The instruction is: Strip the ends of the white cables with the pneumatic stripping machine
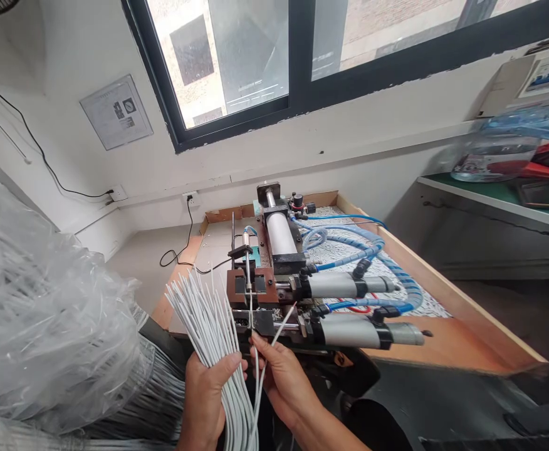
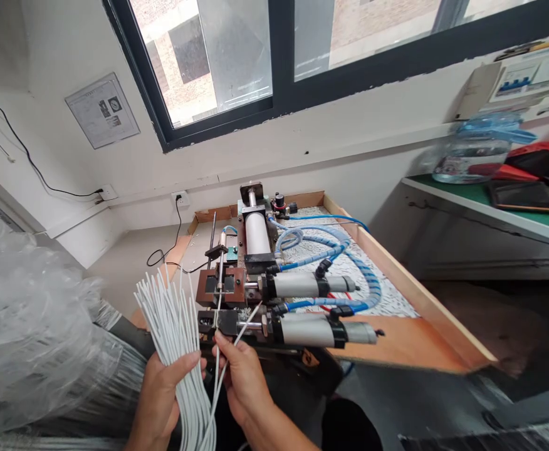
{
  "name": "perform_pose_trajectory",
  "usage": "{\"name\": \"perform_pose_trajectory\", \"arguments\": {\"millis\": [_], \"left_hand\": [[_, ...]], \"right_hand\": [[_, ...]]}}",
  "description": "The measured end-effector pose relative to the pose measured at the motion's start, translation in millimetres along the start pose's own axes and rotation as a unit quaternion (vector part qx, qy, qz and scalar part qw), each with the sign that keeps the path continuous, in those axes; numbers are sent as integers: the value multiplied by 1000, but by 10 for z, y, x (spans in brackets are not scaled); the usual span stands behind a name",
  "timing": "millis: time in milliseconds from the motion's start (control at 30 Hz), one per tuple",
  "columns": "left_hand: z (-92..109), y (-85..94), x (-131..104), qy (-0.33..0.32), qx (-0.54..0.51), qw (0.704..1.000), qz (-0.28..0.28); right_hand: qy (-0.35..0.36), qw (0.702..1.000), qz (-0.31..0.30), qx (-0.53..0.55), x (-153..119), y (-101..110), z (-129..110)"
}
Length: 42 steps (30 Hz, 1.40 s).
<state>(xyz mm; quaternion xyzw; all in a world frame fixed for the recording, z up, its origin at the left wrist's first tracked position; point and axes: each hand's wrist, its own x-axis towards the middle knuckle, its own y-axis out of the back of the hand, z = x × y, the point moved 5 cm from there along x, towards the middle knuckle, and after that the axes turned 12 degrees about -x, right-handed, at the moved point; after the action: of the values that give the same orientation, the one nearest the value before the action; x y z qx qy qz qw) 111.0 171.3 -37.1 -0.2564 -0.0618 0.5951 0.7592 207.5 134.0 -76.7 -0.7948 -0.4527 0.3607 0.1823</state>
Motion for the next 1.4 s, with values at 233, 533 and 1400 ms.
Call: {"name": "perform_pose_trajectory", "arguments": {"millis": [233,533,1400], "left_hand": [[-32,-38,-24,-10,2,998,-62],[-81,114,-77,27,22,999,10],[16,41,0,26,1,999,25]], "right_hand": [[29,993,-87,-76,-123,-118,-55],[66,988,-5,-140,-241,143,45],[95,986,29,-135,-182,124,-27]]}}
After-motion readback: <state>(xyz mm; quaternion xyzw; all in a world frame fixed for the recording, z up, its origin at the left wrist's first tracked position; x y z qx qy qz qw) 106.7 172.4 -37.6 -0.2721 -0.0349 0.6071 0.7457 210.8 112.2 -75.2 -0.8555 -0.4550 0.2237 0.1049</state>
